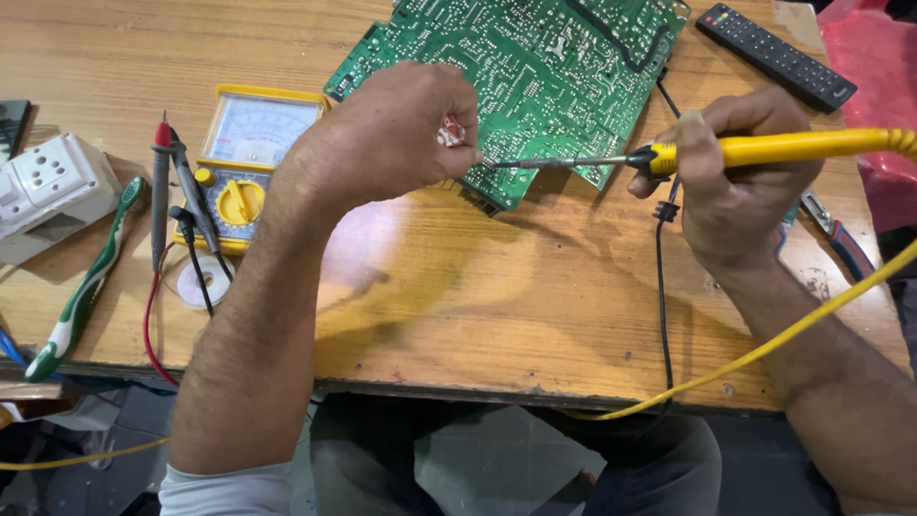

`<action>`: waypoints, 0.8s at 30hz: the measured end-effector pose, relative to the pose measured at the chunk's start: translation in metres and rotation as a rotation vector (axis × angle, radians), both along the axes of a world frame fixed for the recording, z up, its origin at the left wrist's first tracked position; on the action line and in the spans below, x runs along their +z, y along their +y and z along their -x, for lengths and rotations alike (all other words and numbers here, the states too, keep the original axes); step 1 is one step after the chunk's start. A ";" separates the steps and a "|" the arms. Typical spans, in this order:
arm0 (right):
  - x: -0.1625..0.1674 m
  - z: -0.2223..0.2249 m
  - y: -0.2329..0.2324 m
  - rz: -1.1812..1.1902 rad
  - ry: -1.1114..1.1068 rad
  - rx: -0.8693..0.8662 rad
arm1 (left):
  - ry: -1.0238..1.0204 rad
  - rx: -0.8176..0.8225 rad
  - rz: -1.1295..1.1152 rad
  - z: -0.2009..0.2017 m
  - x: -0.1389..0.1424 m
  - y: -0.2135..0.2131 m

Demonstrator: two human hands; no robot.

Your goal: The person positions a large green circuit board on a wooden workbench, holds a component against the board's edge, and uses a soldering iron to solder the component's pins to the board, working along the connection points while steadying the board with the other hand.

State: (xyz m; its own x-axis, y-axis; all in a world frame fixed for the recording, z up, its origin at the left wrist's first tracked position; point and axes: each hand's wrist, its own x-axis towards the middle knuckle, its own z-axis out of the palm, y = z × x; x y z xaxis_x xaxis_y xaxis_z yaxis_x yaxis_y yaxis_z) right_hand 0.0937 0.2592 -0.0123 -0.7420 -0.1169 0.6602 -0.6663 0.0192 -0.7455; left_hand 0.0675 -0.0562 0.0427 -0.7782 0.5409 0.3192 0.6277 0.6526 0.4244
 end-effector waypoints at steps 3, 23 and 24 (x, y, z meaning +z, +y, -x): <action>0.001 -0.006 -0.001 -0.031 0.025 -0.001 | -0.045 0.017 0.006 -0.001 0.000 0.000; 0.009 -0.011 0.000 -0.210 0.195 -0.080 | -0.023 -0.030 -0.033 0.003 0.000 -0.003; 0.009 -0.012 0.000 -0.198 0.186 -0.083 | -0.030 -0.031 -0.033 0.003 0.000 -0.004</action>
